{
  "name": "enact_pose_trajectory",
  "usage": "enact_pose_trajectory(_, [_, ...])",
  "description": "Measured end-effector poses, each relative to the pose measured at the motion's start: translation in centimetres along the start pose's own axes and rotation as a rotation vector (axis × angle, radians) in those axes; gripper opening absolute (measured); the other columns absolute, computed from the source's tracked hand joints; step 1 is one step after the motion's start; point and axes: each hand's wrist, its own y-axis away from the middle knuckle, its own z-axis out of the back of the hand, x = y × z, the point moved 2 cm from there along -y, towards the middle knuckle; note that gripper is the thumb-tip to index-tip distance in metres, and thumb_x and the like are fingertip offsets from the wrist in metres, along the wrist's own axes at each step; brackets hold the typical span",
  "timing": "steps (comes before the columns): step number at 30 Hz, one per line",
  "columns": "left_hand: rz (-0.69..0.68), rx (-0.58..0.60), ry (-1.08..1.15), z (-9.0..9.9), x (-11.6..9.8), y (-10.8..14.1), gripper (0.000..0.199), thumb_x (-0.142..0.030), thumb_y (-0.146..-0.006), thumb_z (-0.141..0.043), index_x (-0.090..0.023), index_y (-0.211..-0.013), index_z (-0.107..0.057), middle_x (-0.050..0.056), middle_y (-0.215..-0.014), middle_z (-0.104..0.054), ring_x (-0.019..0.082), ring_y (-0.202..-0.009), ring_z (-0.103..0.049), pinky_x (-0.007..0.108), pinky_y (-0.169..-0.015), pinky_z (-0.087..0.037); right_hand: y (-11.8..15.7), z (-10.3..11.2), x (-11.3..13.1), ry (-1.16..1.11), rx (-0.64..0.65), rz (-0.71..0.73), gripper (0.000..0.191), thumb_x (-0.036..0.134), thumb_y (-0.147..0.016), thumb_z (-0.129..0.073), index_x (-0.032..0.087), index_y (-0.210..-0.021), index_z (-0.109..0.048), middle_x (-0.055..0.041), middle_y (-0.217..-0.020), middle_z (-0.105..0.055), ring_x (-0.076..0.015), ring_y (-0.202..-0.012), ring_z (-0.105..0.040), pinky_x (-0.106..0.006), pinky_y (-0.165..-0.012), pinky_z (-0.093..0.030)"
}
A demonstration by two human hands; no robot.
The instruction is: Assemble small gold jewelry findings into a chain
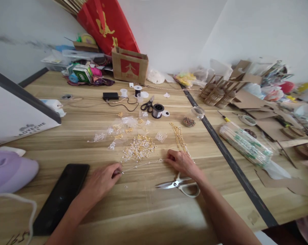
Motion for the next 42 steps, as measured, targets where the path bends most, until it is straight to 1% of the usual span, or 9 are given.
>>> enact_pose_trajectory(9, [-0.100,0.028,-0.081,0.2,0.5,0.6,0.008,-0.022,-0.074,-0.053,-0.020,-0.067,-0.056,-0.001,-0.071,-0.061,0.017,-0.065,-0.056,0.025,-0.060,-0.034,0.1,0.4,-0.1,-0.084,0.057,0.062,0.012,0.010,-0.079,-0.052,0.018,-0.076,-0.061,0.0010,-0.064,-0.059,-0.0111,-0.056,-0.049,-0.021,-0.054,-0.032])
enact_pose_trajectory(13, [-0.135,0.014,-0.080,0.4,-1.5,0.9,0.015,-0.028,-0.083,-0.048,-0.019,-0.075,-0.058,0.002,-0.081,-0.061,0.019,-0.075,-0.058,0.027,-0.067,-0.038,0.6,0.5,0.5,-0.067,0.074,0.084,0.012,0.010,-0.078,-0.052,0.019,-0.077,-0.059,0.0016,-0.062,-0.058,-0.0110,-0.055,-0.049,-0.020,-0.053,-0.030])
enact_pose_trajectory(15, [-0.168,0.057,-0.081,0.2,-3.2,1.0,0.015,-0.026,-0.086,-0.047,-0.019,-0.079,-0.059,0.003,-0.084,-0.062,0.019,-0.078,-0.059,0.028,-0.069,-0.039,0.8,0.6,1.0,-0.054,0.087,0.082,0.012,0.009,-0.079,-0.052,0.019,-0.077,-0.058,0.0015,-0.063,-0.058,-0.0113,-0.056,-0.050,-0.020,-0.052,-0.029])
enact_pose_trajectory(20, [-0.315,0.162,-0.125,-1.9,-5.8,1.4,0.019,-0.020,-0.090,-0.044,-0.019,-0.082,-0.061,0.004,-0.084,-0.064,0.020,-0.079,-0.060,0.029,-0.069,-0.039,1.7,0.4,3.0,0.005,0.154,0.089,0.014,0.008,-0.080,-0.051,0.019,-0.073,-0.055,0.0012,-0.062,-0.058,-0.0113,-0.056,-0.049,-0.021,-0.054,-0.026])
enact_pose_trajectory(23, [-0.406,0.149,-0.102,-3.3,-6.3,1.4,0.019,-0.019,-0.090,-0.044,-0.019,-0.084,-0.062,0.004,-0.086,-0.064,0.020,-0.082,-0.060,0.029,-0.072,-0.040,2.3,-0.3,4.4,0.024,0.215,0.144,0.013,0.010,-0.083,-0.052,0.018,-0.074,-0.056,0.0004,-0.066,-0.060,-0.0111,-0.059,-0.051,-0.022,-0.055,-0.025])
enact_pose_trajectory(28, [-0.364,0.125,-0.092,-4.3,-6.8,0.9,0.018,-0.014,-0.087,-0.045,-0.017,-0.085,-0.062,0.005,-0.085,-0.065,0.020,-0.081,-0.061,0.029,-0.072,-0.041,2.9,-1.3,6.1,0.127,0.251,0.190,0.011,0.019,-0.090,-0.051,0.017,-0.083,-0.060,-0.0022,-0.073,-0.064,-0.0139,-0.066,-0.057,-0.024,-0.057,-0.023])
enact_pose_trajectory(31, [-0.338,0.117,-0.056,-4.5,-7.0,0.5,0.017,-0.013,-0.087,-0.045,-0.017,-0.083,-0.061,0.005,-0.084,-0.065,0.020,-0.080,-0.062,0.028,-0.072,-0.041,3.1,-1.0,6.5,0.159,0.237,0.225,0.014,0.024,-0.093,-0.049,0.018,-0.087,-0.060,-0.0033,-0.078,-0.066,-0.0153,-0.071,-0.060,-0.025,-0.060,-0.025])
enact_pose_trajectory(37, [-0.307,0.074,-0.048,-4.4,-6.3,0.0,0.020,-0.015,-0.089,-0.042,-0.017,-0.079,-0.060,0.005,-0.084,-0.066,0.020,-0.078,-0.061,0.028,-0.070,-0.041,2.7,0.3,6.0,0.106,0.168,0.246,0.011,0.022,-0.093,-0.050,0.019,-0.089,-0.060,-0.0009,-0.078,-0.065,-0.0138,-0.070,-0.059,-0.024,-0.062,-0.028])
enact_pose_trajectory(42, [-0.248,0.038,-0.067,-3.6,-5.8,-0.4,0.020,-0.014,-0.088,-0.042,-0.017,-0.079,-0.061,0.005,-0.082,-0.066,0.020,-0.079,-0.061,0.029,-0.071,-0.041,0.7,-0.9,6.2,0.057,0.053,0.254,0.007,0.019,-0.090,-0.053,0.018,-0.092,-0.059,-0.0018,-0.088,-0.063,-0.0131,-0.075,-0.057,-0.023,-0.063,-0.028])
